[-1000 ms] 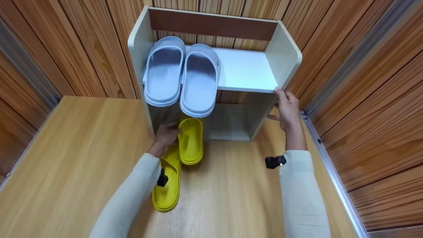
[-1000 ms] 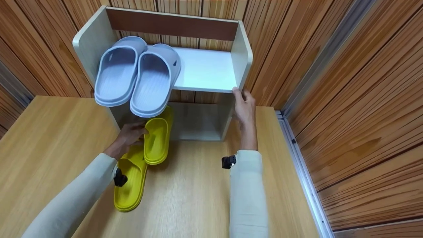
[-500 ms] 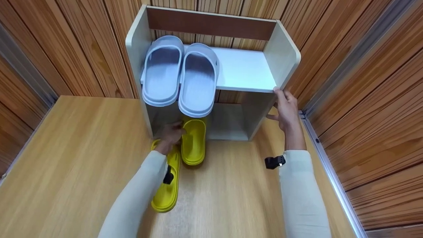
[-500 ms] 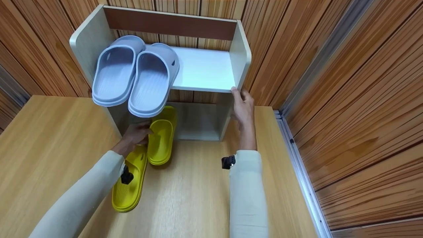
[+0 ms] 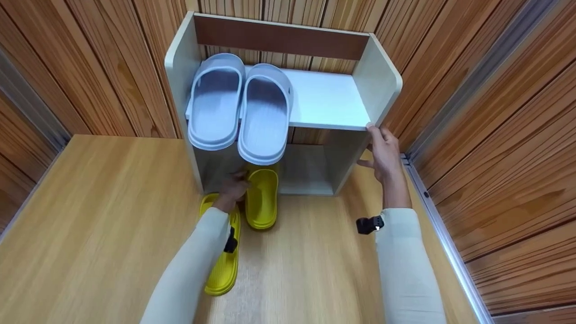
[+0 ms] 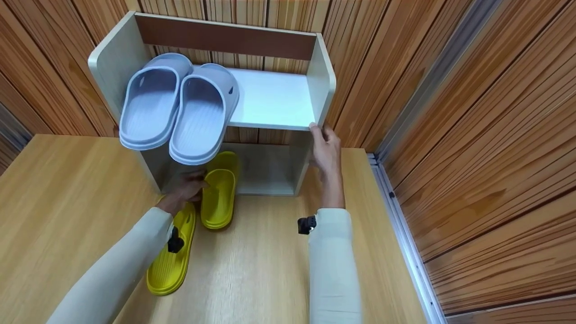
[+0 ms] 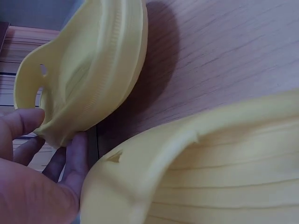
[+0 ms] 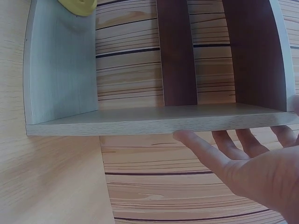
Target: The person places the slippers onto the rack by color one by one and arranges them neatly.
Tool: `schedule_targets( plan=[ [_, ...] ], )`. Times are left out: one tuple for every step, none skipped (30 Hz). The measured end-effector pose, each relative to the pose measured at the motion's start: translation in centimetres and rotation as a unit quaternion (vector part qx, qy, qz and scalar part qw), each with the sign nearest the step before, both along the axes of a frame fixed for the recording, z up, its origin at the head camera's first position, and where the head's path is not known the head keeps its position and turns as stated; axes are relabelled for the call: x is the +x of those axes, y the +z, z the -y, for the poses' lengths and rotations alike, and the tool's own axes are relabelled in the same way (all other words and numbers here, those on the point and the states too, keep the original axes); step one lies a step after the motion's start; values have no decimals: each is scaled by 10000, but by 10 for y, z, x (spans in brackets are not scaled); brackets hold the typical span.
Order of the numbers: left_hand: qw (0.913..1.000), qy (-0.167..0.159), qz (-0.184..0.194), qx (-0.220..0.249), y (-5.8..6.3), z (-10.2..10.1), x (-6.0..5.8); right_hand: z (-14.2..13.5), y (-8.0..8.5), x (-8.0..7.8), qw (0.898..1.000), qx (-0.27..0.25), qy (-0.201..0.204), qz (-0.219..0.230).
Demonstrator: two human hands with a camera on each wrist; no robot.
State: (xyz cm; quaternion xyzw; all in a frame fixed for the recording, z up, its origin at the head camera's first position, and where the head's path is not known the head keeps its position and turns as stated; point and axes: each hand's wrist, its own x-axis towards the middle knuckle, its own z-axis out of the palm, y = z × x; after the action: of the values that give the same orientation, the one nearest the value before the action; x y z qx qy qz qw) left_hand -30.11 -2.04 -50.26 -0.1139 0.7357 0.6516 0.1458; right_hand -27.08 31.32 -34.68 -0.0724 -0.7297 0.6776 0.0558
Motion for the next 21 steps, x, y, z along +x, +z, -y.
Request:
schedule_targets(
  plan=[
    [10000,-29,5,1,0,0,-1,0,0,0,10000,-10,-6,19],
    [10000,-65,1,-10,1,-1,-1,-1,1,0,10000,-16,-11,32],
    [9999,-110,27,-17,1,-1,-2,-1,1,1,10000,-19,-10,44],
    [9999,-155,64,-27,1,-1,-3,-1,1,1,10000,-35,-6,48],
    [9998,-178,91,-45,0,-1,-4,-1,1,1,10000,-32,-2,44],
    [9997,-192,134,-58,0,0,-5,-1,1,1,10000,-32,7,38],
    [9996,-201,179,-76,-1,0,-5,0,0,1,10000,-32,10,41],
    [9995,-199,200,-102,-2,-1,-6,0,0,0,10000,-34,15,44],
    [9995,-178,213,-121,-3,-1,-7,1,0,0,10000,-32,16,50],
    [9997,-136,159,-149,-3,-1,-7,1,-1,0,10000,-30,16,52],
    [9998,-80,120,-162,-4,-1,-7,1,-1,0,10000,-21,19,57],
    [9998,-36,77,-170,-4,-1,-7,1,-1,-1,10000,-22,19,71],
    [9998,-14,8,-188,-4,-2,-7,1,-1,-1,10000,-28,16,89],
    [9998,-15,-37,-192,-5,-2,-8,1,-1,-1,9999,-26,8,103],
    [9998,-28,-59,-188,-5,-2,-8,1,-1,-1,9999,-22,-2,115],
    [9998,-54,-58,-188,-5,-2,-8,1,-1,-1,9999,-24,-8,121],
    [9998,-81,-34,-199,-5,-2,-9,0,-1,-1,9999,-23,-12,122],
    [9997,-117,-36,-224,-4,-3,-9,0,-1,-1,9999,-22,-21,116],
    [9996,-157,-22,-245,-4,-3,-9,0,-1,-1,9999,-26,-27,102],
    [9995,-180,-8,-273,-4,-4,-9,-1,-1,-1,10000,-20,-32,81],
    [9993,-197,-25,-307,-3,-5,-10,-1,-1,-1,10000,-24,-29,50]
  ],
)
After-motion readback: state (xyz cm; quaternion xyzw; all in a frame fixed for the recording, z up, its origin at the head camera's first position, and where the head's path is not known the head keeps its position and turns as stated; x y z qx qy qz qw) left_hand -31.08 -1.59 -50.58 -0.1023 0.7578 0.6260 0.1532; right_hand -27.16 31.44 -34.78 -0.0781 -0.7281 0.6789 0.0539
